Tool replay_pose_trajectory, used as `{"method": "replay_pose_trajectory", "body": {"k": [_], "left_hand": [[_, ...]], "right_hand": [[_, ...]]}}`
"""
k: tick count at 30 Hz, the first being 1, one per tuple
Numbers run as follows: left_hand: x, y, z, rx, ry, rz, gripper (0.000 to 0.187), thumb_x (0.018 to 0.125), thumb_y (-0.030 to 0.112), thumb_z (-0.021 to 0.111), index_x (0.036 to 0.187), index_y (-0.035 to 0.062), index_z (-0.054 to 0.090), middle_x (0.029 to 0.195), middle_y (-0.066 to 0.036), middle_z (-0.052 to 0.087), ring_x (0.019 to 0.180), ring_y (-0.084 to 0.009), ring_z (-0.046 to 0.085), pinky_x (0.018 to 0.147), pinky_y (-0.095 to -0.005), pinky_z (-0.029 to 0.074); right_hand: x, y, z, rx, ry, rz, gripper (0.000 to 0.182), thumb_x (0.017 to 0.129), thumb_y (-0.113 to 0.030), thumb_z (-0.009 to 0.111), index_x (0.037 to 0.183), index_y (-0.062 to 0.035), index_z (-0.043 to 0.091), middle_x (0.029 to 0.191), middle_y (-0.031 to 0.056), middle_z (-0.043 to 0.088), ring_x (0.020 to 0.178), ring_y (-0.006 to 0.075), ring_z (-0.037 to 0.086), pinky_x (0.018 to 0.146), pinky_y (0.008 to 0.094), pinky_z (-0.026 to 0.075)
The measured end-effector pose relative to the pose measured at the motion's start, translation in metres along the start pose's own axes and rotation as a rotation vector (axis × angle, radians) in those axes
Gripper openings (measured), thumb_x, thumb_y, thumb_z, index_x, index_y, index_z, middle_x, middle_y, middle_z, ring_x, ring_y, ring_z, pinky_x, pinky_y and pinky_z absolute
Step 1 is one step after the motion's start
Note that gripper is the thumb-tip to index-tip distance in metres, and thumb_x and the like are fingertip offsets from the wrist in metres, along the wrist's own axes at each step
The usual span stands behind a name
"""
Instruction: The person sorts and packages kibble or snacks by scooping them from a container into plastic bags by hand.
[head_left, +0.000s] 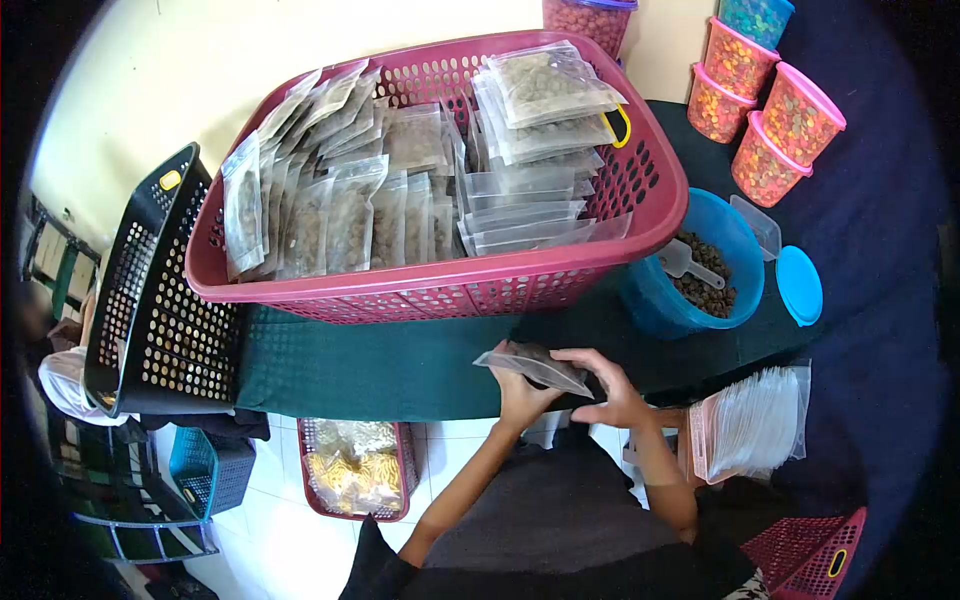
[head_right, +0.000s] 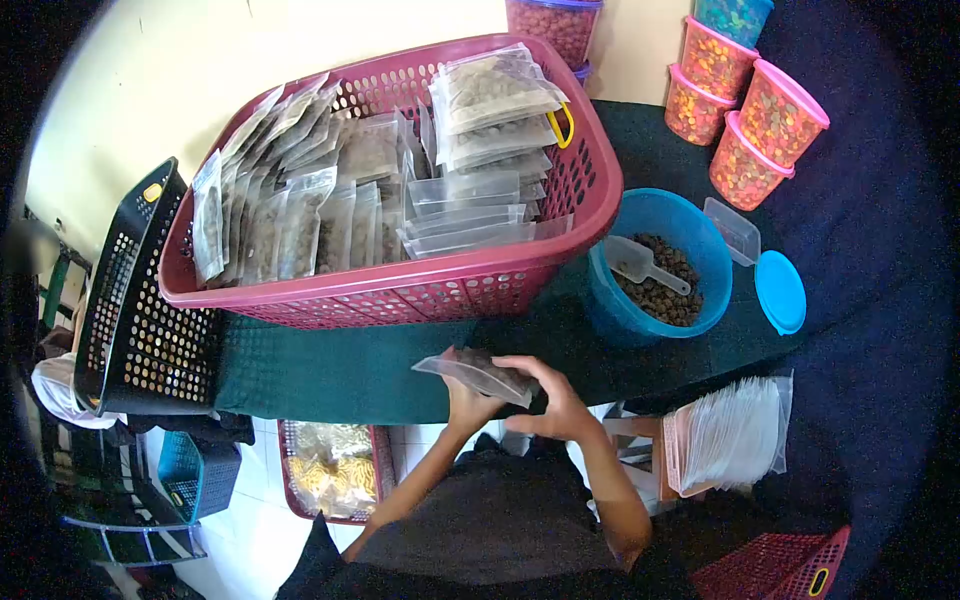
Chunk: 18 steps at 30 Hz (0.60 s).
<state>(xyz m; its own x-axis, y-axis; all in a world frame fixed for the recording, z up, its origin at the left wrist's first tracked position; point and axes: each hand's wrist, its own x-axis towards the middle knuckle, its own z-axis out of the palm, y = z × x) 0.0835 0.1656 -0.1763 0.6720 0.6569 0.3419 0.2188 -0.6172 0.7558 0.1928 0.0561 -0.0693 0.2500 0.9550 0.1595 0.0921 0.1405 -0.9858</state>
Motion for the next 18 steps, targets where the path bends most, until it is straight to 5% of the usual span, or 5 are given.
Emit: {"method": "replay_pose_trajectory", "body": {"k": [2, 7, 9, 11, 18], "left_hand": [[-0.001, 0.005, 0.008, 0.032, 0.057, 0.008, 0.061, 0.049, 0.037, 0.073, 0.095, 0.0026, 0.052, 0.103, -0.02, 0.044, 0.105, -0.0382, 0.031, 0.092, -0.0495, 0.016], [-0.004, 0.017, 0.002, 0.109, 0.004, 0.061, 0.067, 0.051, 0.037, 0.074, 0.102, 0.0021, 0.047, 0.107, -0.021, 0.042, 0.106, -0.0361, 0.029, 0.091, -0.0474, 0.019], [-0.002, 0.039, -0.009, -0.187, 0.008, -0.29, 0.072, 0.052, 0.035, 0.075, 0.108, 0.0031, 0.042, 0.108, -0.019, 0.042, 0.108, -0.0349, 0.029, 0.09, -0.0419, 0.024], [0.003, 0.046, -0.019, -0.204, 0.022, -0.282, 0.072, 0.056, 0.031, 0.074, 0.111, 0.003, 0.038, 0.112, -0.018, 0.04, 0.105, -0.0323, 0.033, 0.088, -0.0375, 0.028], [0.025, 0.056, -0.03, -0.748, 0.087, -0.261, 0.038, 0.069, 0.0, 0.061, 0.105, -0.0022, 0.049, 0.109, -0.013, 0.047, 0.104, -0.0205, 0.044, 0.091, -0.0308, 0.032]], "right_hand": [[0.0, 0.005, 0.005, -0.175, 0.073, -0.091, 0.058, 0.055, -0.016, 0.073, 0.106, -0.0014, 0.048, 0.11, 0.0142, 0.049, 0.104, 0.0228, 0.046, 0.087, 0.0335, 0.036], [0.003, 0.032, -0.002, -0.335, 0.239, -0.211, 0.035, 0.062, -0.005, 0.066, 0.095, -0.0005, 0.055, 0.095, 0.011, 0.057, 0.088, 0.0194, 0.055, 0.078, 0.0294, 0.043], [0.004, 0.026, -0.015, -0.117, 0.252, 0.039, 0.029, 0.066, -0.005, 0.063, 0.094, -0.0005, 0.055, 0.089, 0.01, 0.059, 0.084, 0.016, 0.056, 0.076, 0.0278, 0.042], [0.008, 0.028, -0.031, -0.057, 0.233, 0.044, 0.028, 0.068, -0.006, 0.061, 0.095, 0.0, 0.055, 0.085, 0.0089, 0.06, 0.079, 0.0134, 0.056, 0.074, 0.0268, 0.042], [0.026, 0.034, -0.064, -0.136, 0.004, -0.02, 0.027, 0.067, -0.007, 0.062, 0.092, 0.0003, 0.056, 0.083, 0.007, 0.059, 0.076, 0.0126, 0.055, 0.07, 0.0259, 0.043]]}}
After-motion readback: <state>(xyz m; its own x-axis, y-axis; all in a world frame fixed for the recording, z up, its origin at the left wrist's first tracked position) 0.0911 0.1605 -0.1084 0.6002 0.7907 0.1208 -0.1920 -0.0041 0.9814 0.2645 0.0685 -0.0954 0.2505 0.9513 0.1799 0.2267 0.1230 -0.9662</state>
